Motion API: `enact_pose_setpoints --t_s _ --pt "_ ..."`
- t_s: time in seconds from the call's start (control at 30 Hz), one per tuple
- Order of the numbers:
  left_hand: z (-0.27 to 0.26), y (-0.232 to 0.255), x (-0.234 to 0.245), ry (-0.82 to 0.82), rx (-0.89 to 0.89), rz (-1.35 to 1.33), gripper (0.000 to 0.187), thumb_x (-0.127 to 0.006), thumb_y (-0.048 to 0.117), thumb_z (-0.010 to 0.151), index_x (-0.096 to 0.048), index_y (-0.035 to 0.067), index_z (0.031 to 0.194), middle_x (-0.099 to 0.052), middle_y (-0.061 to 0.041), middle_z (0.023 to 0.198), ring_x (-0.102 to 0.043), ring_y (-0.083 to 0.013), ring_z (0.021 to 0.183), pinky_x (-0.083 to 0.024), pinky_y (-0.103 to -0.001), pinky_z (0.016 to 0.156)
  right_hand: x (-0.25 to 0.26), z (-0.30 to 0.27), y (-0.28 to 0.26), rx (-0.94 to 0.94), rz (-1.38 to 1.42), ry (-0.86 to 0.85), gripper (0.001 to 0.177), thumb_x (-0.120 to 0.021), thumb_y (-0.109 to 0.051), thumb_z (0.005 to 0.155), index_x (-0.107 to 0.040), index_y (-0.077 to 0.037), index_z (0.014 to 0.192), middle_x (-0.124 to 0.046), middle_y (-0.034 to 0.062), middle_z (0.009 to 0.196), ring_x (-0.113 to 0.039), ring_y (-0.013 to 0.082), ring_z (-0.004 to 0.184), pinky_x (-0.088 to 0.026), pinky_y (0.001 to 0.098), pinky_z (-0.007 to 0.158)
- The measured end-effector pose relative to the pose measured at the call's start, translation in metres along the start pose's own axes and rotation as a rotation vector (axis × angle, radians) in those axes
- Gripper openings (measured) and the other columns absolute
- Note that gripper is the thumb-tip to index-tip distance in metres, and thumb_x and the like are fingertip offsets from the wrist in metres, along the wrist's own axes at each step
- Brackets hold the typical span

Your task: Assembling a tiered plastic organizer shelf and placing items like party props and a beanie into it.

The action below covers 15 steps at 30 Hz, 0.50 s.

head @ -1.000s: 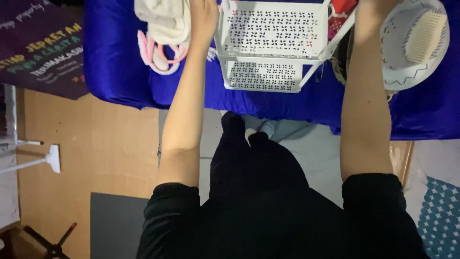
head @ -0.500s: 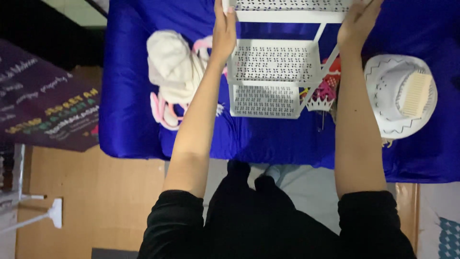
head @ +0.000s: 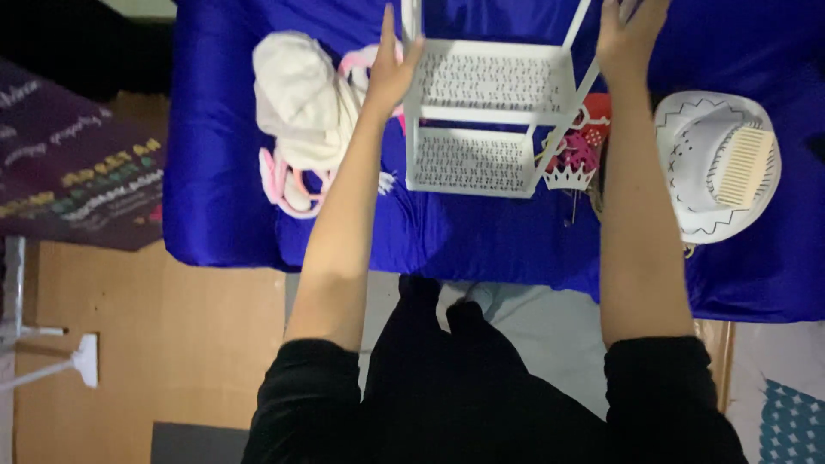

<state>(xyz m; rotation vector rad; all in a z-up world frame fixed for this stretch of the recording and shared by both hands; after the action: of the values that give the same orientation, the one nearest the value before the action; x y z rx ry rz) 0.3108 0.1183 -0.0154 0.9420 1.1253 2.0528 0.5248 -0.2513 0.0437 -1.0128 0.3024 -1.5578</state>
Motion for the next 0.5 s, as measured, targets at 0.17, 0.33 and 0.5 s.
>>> enact_pose_setpoints --t_s 0.17,0.33,0.5 --pt "-0.178 -0.078 -0.010 0.127 0.254 -0.360 0.069 -0.066 0.042 0.105 -0.039 0.004 0.156 -0.052 -0.020 0.153 -0.051 -0.0328 0.144 -0.041 -0.039 0.119 0.001 -0.123 -0.027 0.095 -0.086 0.105 0.062 -0.073 -0.011 0.116 -0.031 -0.001 0.160 -0.045 0.0201 0.161 -0.042 0.0343 0.155 -0.030 0.0426 0.131" --pt "-0.362 -0.059 -0.006 0.220 0.627 -0.385 0.055 -0.062 0.046 0.101 -0.058 0.010 0.142 -0.068 -0.011 0.134 -0.066 -0.0269 0.123 -0.050 -0.039 0.094 -0.012 -0.280 -0.012 -0.081 -0.081 -0.141 0.062 -0.069 -0.011 0.108 -0.037 0.001 0.160 -0.050 0.0207 0.154 -0.048 0.0359 0.145 -0.035 0.0421 0.127" --pt "-0.518 -0.075 0.002 0.257 0.855 -0.479 0.048 -0.060 0.047 0.098 -0.061 0.016 0.135 -0.071 -0.007 0.132 -0.069 -0.0233 0.117 -0.053 -0.042 0.087 0.013 -0.495 0.037 -0.132 -0.340 -0.266 0.050 -0.073 -0.016 0.103 -0.052 0.006 0.143 -0.053 0.0285 0.142 -0.043 0.0440 0.137 -0.031 0.0497 0.119"
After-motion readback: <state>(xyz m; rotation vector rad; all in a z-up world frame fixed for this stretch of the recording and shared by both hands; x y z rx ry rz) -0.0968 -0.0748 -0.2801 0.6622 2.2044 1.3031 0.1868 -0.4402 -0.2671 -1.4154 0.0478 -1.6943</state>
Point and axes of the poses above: each hand's wrist, its own z-axis towards the middle knuckle, its own x-axis out of the back of the hand, y = z × x, the point moved 8 cm from there along z, towards the middle knuckle
